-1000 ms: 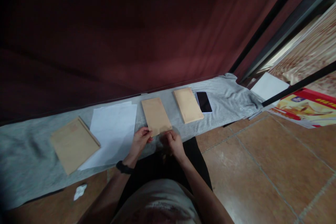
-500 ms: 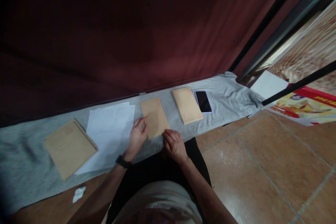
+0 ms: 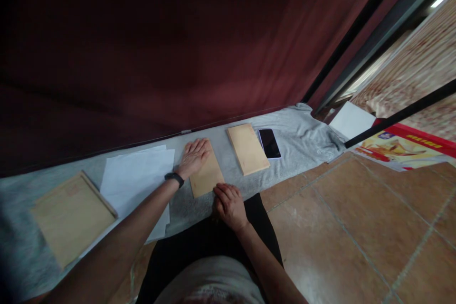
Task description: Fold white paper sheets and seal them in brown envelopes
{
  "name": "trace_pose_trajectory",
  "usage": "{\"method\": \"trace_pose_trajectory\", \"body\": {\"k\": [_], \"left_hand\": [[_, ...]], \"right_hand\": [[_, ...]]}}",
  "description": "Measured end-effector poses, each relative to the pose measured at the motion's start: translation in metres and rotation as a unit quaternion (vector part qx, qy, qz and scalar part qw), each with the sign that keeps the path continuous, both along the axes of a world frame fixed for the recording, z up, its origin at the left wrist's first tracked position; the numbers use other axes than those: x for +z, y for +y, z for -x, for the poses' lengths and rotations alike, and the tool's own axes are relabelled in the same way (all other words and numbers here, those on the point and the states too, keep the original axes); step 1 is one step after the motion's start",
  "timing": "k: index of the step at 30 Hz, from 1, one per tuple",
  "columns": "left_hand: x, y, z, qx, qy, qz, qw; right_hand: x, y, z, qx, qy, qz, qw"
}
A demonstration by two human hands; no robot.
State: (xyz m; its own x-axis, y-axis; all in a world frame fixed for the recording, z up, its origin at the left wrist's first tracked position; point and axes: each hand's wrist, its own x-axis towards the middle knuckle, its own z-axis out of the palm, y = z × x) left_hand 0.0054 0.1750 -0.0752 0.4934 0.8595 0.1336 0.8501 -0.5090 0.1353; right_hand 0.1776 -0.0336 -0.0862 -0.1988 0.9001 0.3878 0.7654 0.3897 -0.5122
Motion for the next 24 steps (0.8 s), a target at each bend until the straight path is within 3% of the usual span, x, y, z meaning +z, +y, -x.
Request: {"method": "trace_pose_trajectory", "body": {"k": [11,24], "left_hand": [[0.001,-0.014,-0.007,-0.051,0.02,0.022,0.998],[-0.005,-0.06,-0.009,-0.098,-0.003,0.014,0.995]], "right_hand": [[-0.001,-0.001,0.0,0.001,0.001,0.008,1.0],[-0.003,0.0,0.0,0.004,0.002,-0.003,1.0]]}}
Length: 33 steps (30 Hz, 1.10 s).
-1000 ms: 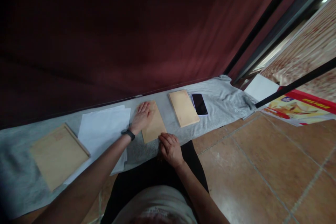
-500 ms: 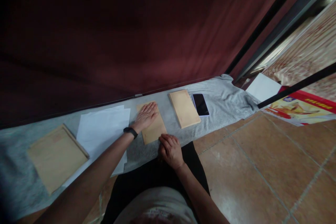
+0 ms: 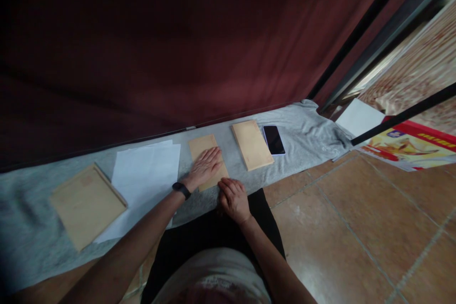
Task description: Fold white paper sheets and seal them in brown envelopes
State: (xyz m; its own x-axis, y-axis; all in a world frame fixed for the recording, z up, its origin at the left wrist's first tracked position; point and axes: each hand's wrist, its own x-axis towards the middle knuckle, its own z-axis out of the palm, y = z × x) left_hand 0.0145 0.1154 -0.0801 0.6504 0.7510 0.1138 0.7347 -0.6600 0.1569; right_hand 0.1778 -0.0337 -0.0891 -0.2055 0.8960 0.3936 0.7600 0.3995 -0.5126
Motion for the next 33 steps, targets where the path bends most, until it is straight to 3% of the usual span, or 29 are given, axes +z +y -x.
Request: {"method": "trace_pose_trajectory", "body": {"k": [13,25,33], "left_hand": [[0.002,-0.043,0.004,-0.048,-0.006,0.006,0.999],[0.013,-0.077,0.009,-0.087,-0.023,0.004,0.996],[0.011,-0.1,0.011,-0.079,-0.043,-0.005,0.996]], "right_hand": [[-0.003,0.0,-0.002,0.011,0.005,-0.014,1.0],[-0.005,-0.004,0.0,-0.032,0.056,-0.033,0.997],[-0.006,-0.004,-0.001,-0.045,0.032,-0.019,0.998]]}}
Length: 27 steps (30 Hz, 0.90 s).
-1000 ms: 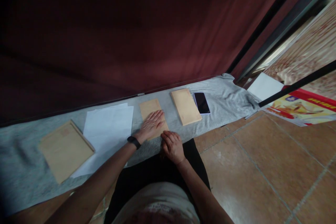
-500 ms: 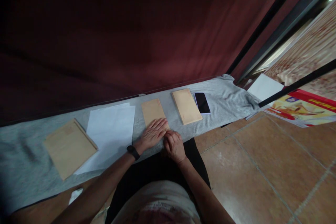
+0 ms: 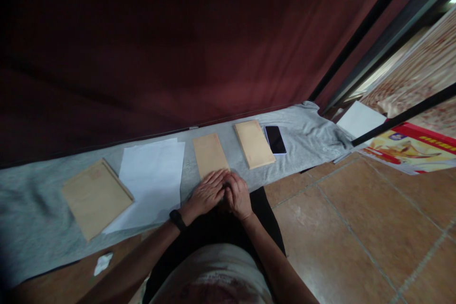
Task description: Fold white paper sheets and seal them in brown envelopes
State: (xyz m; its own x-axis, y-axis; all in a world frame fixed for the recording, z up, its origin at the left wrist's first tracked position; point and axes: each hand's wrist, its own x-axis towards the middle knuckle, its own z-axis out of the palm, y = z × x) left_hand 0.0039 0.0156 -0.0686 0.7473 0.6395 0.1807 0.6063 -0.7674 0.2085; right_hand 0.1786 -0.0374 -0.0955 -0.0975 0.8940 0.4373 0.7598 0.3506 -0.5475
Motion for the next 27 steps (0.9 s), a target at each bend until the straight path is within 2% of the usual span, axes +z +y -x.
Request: {"method": "trace_pose_trajectory", "body": {"k": [5,14,27], "left_hand": [[-0.001,-0.013,0.002,0.002,-0.01,-0.006,1.0],[0.003,-0.027,0.008,0.027,-0.007,0.0,1.0],[-0.004,-0.044,0.039,0.137,0.027,-0.023,0.99]], "right_hand": [[0.001,0.001,-0.001,0.046,-0.066,0.013,0.997],[0.005,0.0,-0.001,0.04,-0.109,0.014,0.993],[0.001,0.001,0.0,0.037,-0.112,0.011,0.993]]}}
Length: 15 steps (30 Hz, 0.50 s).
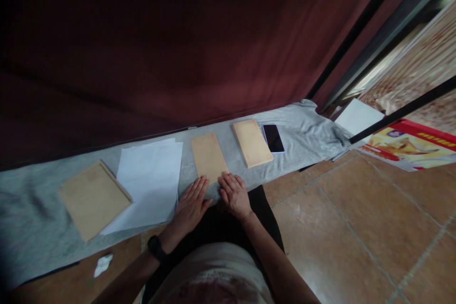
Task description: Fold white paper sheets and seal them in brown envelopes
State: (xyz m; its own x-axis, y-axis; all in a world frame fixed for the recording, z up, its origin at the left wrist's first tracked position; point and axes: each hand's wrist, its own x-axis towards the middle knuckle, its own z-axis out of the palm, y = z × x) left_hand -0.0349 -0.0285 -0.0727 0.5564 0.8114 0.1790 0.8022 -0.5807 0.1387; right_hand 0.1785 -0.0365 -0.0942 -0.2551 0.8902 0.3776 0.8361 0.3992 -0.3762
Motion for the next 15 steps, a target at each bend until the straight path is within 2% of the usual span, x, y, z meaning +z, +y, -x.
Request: {"method": "trace_pose_trajectory", "body": {"k": [4,9,12,15], "left_hand": [[-0.003,0.012,0.004,0.05,-0.008,-0.007,0.999],[0.003,0.052,-0.014,0.092,-0.022,0.001,0.996],[0.004,0.078,-0.034,0.085,-0.013,0.012,0.996],[0.002,0.095,-0.054,0.046,0.013,0.027,0.998]], "right_hand": [[0.0,0.0,0.001,-0.003,0.005,-0.002,1.0],[0.001,0.0,0.003,-0.014,0.001,-0.004,1.0],[0.002,0.0,0.003,-0.017,-0.008,-0.003,1.0],[0.002,0.001,0.002,-0.02,-0.014,-0.003,1.0]]}}
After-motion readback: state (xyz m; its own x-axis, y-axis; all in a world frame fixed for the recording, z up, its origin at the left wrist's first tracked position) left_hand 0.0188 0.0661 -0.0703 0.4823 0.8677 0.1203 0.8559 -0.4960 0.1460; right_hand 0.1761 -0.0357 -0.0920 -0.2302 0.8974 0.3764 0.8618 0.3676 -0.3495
